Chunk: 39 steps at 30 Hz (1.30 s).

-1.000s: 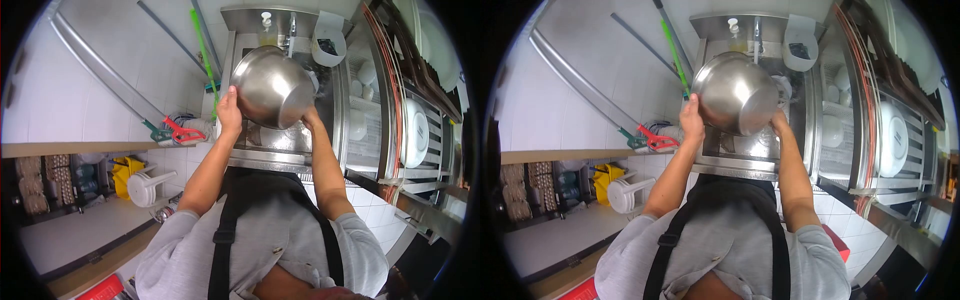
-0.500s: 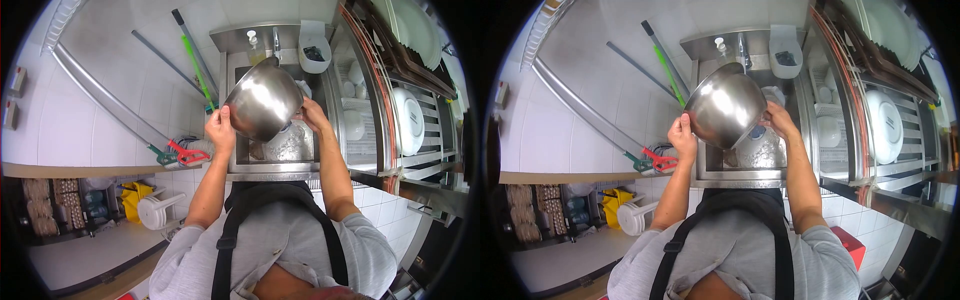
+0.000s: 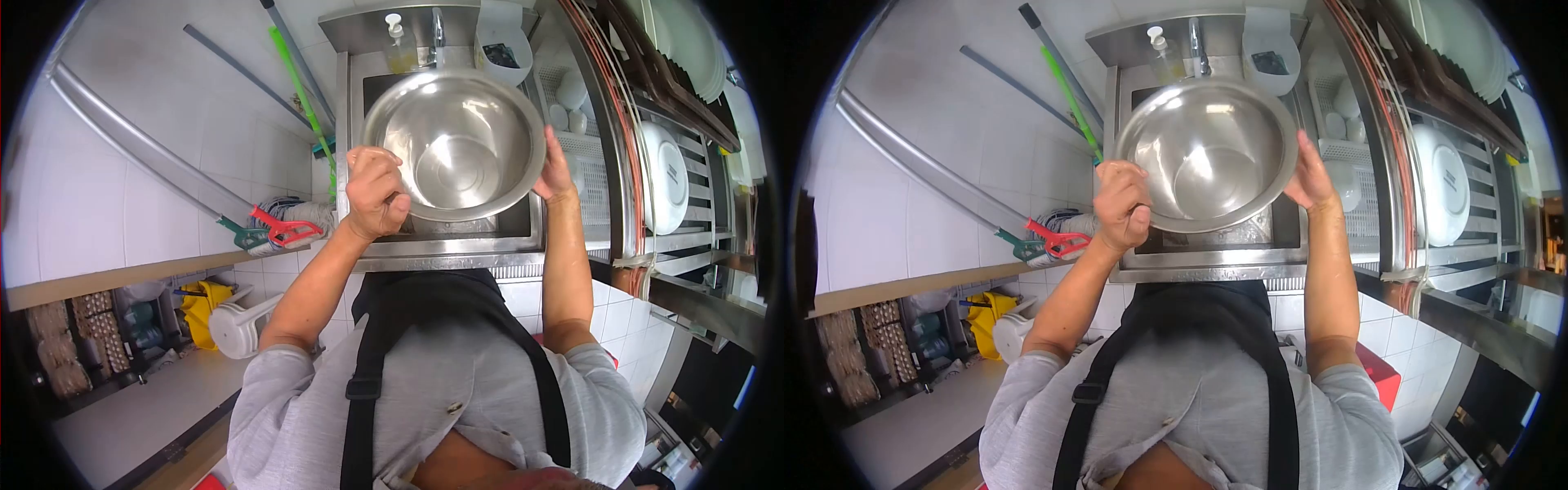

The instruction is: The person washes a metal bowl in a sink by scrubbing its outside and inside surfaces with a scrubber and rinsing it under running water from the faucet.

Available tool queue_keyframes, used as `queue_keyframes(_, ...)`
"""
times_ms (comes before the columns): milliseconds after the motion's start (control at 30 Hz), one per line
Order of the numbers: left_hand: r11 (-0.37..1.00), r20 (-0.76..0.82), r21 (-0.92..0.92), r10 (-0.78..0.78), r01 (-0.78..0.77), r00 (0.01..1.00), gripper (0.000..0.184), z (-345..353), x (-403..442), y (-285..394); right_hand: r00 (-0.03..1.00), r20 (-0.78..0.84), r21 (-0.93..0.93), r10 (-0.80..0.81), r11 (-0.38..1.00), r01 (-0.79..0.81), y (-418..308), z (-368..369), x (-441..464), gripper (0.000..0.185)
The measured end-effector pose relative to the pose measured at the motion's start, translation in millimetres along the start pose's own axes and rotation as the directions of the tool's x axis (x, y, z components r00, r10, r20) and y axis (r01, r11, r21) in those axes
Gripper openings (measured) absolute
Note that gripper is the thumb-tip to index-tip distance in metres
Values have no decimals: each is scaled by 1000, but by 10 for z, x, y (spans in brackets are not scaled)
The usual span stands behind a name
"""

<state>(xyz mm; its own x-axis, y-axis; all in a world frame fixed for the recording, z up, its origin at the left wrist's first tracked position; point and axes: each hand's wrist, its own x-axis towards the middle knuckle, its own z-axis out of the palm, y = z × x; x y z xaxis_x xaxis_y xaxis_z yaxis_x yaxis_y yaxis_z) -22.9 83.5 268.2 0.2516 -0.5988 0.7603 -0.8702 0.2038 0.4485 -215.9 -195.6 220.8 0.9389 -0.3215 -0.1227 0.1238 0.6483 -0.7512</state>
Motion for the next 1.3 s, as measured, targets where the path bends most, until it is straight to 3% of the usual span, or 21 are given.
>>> queue_keyframes(67,1000,-40,-3,-8,8,999,46,-8,28,23,995,-38,-103,-93,991,89,-72,94,-42,86)
queue_keyframes(133,1000,-84,-1,21,-21,996,41,22,95,36,971,-150,-66,-184,982,176,-179,281,-65,91)
queue_keyframes(200,999,-286,5,-37,40,958,48,91,261,113,912,-290,-68,-289,957,281,-288,542,-29,97)
queue_keyframes(233,997,-381,1,-70,76,922,57,124,323,170,900,-294,-71,-323,946,317,-318,609,-20,97)
queue_keyframes(300,950,-430,-237,-291,204,854,65,181,397,265,869,-298,-76,-395,917,391,-362,663,43,97)
queue_keyframes(367,781,-355,-569,-516,258,780,73,173,432,313,848,-308,21,-432,888,460,-411,692,121,92)
queue_keyframes(400,615,-251,-748,-610,249,751,73,139,436,329,837,-308,29,-453,874,485,-465,773,142,90)
queue_keyframes(433,411,-127,-882,-676,229,726,74,121,436,336,825,-307,39,-474,860,508,-494,811,164,89)
queue_keyframes(467,376,-132,-906,-689,196,713,67,136,432,296,826,-321,60,-464,860,506,-498,799,198,87)
queue_keyframes(567,420,-154,-886,-666,196,730,61,78,562,415,826,-369,119,-425,860,496,-479,714,301,84)
queue_keyframes(667,579,-229,-761,-661,291,714,52,71,616,469,848,-373,122,-378,886,448,-366,619,325,83)
queue_keyframes(733,604,-214,-724,-656,333,724,51,-6,652,522,867,-356,89,-349,911,404,-289,560,350,82)
queue_keyframes(867,651,-212,-673,-623,350,753,52,-89,778,516,895,-278,-272,-349,922,275,-167,175,514,81)
queue_keyframes(933,662,-181,-654,-606,365,775,53,-145,847,482,908,-245,-331,-339,910,250,-120,227,485,81)
queue_keyframes(1033,770,-207,-560,-487,306,848,52,-108,909,345,942,-223,138,-249,949,284,-134,456,380,74)
queue_keyframes(1067,813,-220,-515,-431,271,875,51,-89,920,298,972,-41,341,-230,912,230,-54,282,378,70)
queue_keyframes(1167,868,-156,-402,-378,291,913,50,-77,925,234,970,-150,132,-192,968,212,199,43,403,63)
queue_keyframes(1200,876,-144,-391,-362,283,921,49,-66,932,225,952,-252,-83,-171,984,155,217,74,385,57)
queue_keyframes(1300,890,-107,-373,-323,263,940,47,-15,968,285,931,-298,-194,-212,968,159,276,171,422,49)
